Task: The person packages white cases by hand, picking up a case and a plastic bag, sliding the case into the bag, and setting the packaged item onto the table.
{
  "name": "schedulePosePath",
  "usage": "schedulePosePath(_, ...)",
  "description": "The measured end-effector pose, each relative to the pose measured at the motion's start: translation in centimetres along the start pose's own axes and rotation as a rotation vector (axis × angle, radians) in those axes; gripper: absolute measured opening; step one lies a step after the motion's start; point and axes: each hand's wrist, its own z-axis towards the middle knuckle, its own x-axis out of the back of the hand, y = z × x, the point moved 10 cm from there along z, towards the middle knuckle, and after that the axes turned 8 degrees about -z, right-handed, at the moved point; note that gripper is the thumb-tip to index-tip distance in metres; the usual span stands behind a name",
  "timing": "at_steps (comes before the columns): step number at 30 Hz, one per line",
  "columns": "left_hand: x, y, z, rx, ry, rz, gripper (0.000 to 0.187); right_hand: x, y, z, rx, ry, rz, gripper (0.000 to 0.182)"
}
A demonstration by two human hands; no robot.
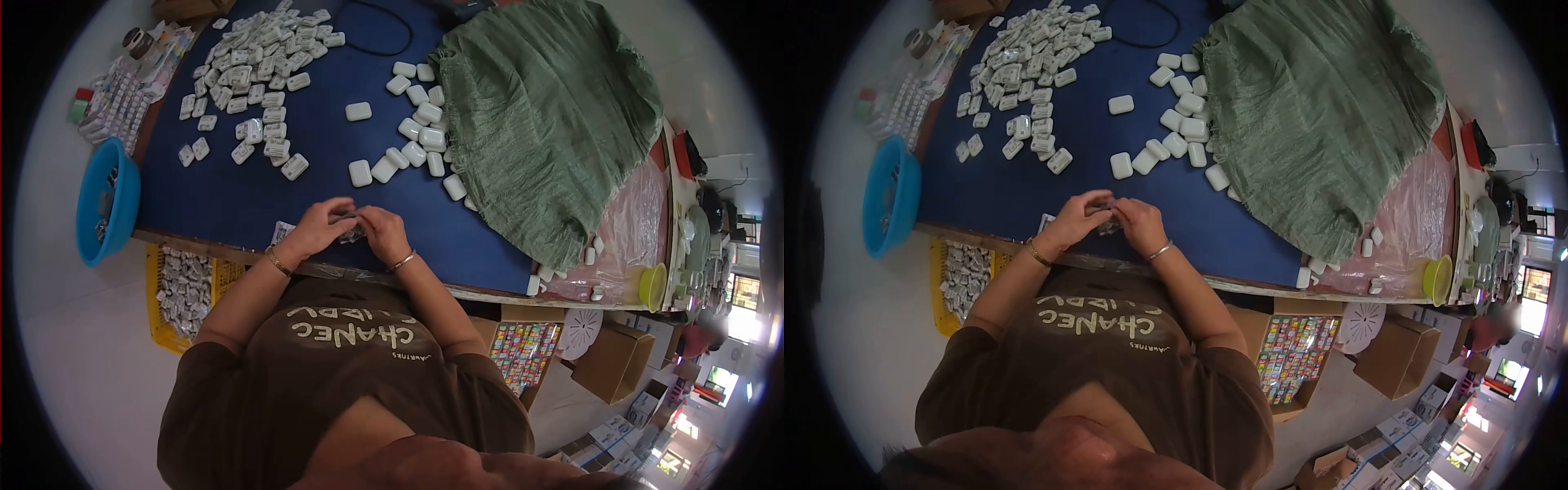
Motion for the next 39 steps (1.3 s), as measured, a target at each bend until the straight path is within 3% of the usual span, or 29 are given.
schedulePosePath(1, 0.4, 0.9, 0.1, -0.009, 0.007, -0.003, 0.023, 0.1, -0.3, 0.1, 0.020, -0.025, 0.039, 0.009)
schedulePosePath(3, -1.3, -0.5, -0.5, 0.265, -0.249, 0.248, 0.019, 0.2, -0.8, -0.1, 0.049, -0.051, 0.070, 0.010)
schedulePosePath(4, -1.6, 0.3, -0.3, 0.256, -0.249, 0.243, 0.019, 0.1, -0.2, -0.3, -0.027, -0.056, 0.072, 0.009)
schedulePosePath(6, -1.8, 1.3, -0.2, 0.215, -0.232, 0.519, 0.015, -0.4, 0.5, -0.3, -0.104, -0.063, 0.061, 0.008)
schedulePosePath(7, -2.3, 1.1, -0.3, 0.209, -0.231, 0.506, 0.015, 0.5, 0.5, -0.2, -0.100, 0.043, 0.067, 0.009)
schedulePosePath(9, -2.2, 7.0, -1.0, -0.425, 0.058, 0.707, 0.011, 2.0, 1.3, 0.4, -0.090, 0.148, 0.067, 0.010)
schedulePosePath(10, -2.2, 6.9, -0.7, -0.429, 0.060, 0.702, 0.011, 3.1, 3.6, 0.9, -0.225, 0.192, 0.094, 0.012)
schedulePosePath(11, -3.0, 8.4, -1.4, -0.646, 0.091, 0.843, 0.013, 4.1, 6.0, 1.5, -0.359, 0.237, 0.123, 0.014)
schedulePosePath(12, -4.0, 9.4, -2.6, -0.863, 0.123, 0.981, 0.015, 5.1, 6.9, 2.8, -0.335, 0.225, 0.057, 0.015)
schedulePosePath(13, -3.8, 8.5, -2.8, -0.865, 0.127, 0.979, 0.015, 6.1, 7.7, 4.4, -0.310, 0.212, -0.009, 0.017)
schedulePosePath(15, -5.4, 3.8, -2.5, -0.719, -0.127, 1.190, 0.021, 7.1, 9.5, 7.4, -0.180, 0.250, 0.039, 0.022)
schedulePosePath(16, -5.7, 3.7, -3.2, -0.725, -0.116, 1.187, 0.021, 7.6, 11.1, 8.8, -0.170, 0.249, 0.034, 0.022)
schedulePosePath(18, -5.8, 2.0, -3.9, -0.507, -0.210, 0.983, 0.026, 9.1, 10.1, 10.5, 0.209, 0.332, -0.404, 0.027)
schedulePosePath(20, -5.7, 2.0, -4.2, -0.467, -0.236, 0.978, 0.033, 11.5, 14.5, 12.1, 0.049, 0.316, -0.479, 0.030)
schedulePosePath(22, -5.6, 2.7, -4.4, -0.536, -0.221, 0.938, 0.030, 15.5, 18.3, 13.5, -0.295, 0.281, -0.629, 0.031)
schedulePosePath(25, -5.1, 2.7, -4.0, -0.606, -0.203, 0.994, 0.027, 19.0, 21.5, 14.6, -0.364, 0.343, -0.728, 0.039)
schedulePosePath(26, -4.9, 2.6, -3.7, -0.604, -0.201, 0.989, 0.027, 18.6, 22.1, 14.8, -0.363, 0.338, -0.732, 0.039)
schedulePosePath(28, -4.3, 3.2, -3.1, -0.598, -0.114, 1.021, 0.023, 15.5, 19.2, 15.7, -0.083, 0.240, -0.644, 0.043)
schedulePosePath(29, -4.2, 3.6, -2.8, -0.587, -0.113, 1.014, 0.023, 13.1, 18.3, 15.4, -0.045, 0.092, -0.709, 0.048)
schedulePosePath(31, -3.8, 8.0, -2.8, -0.753, 0.040, 1.030, 0.021, 10.6, 16.6, 14.3, 0.023, 0.041, -0.739, 0.050)
schedulePosePath(35, -3.3, 8.4, -3.1, -0.882, 0.129, 1.112, 0.022, 7.6, 13.5, 11.3, 0.122, -0.031, -0.768, 0.051)
schedulePosePath(37, -5.0, 2.4, -2.8, -0.627, -0.272, 1.104, 0.024, 7.2, 12.5, 10.2, 0.149, -0.050, -0.698, 0.046)
schedulePosePath(39, -5.1, 2.1, -3.8, -0.618, -0.258, 1.056, 0.025, 7.6, 11.7, 9.1, 0.161, -0.020, -0.716, 0.042)
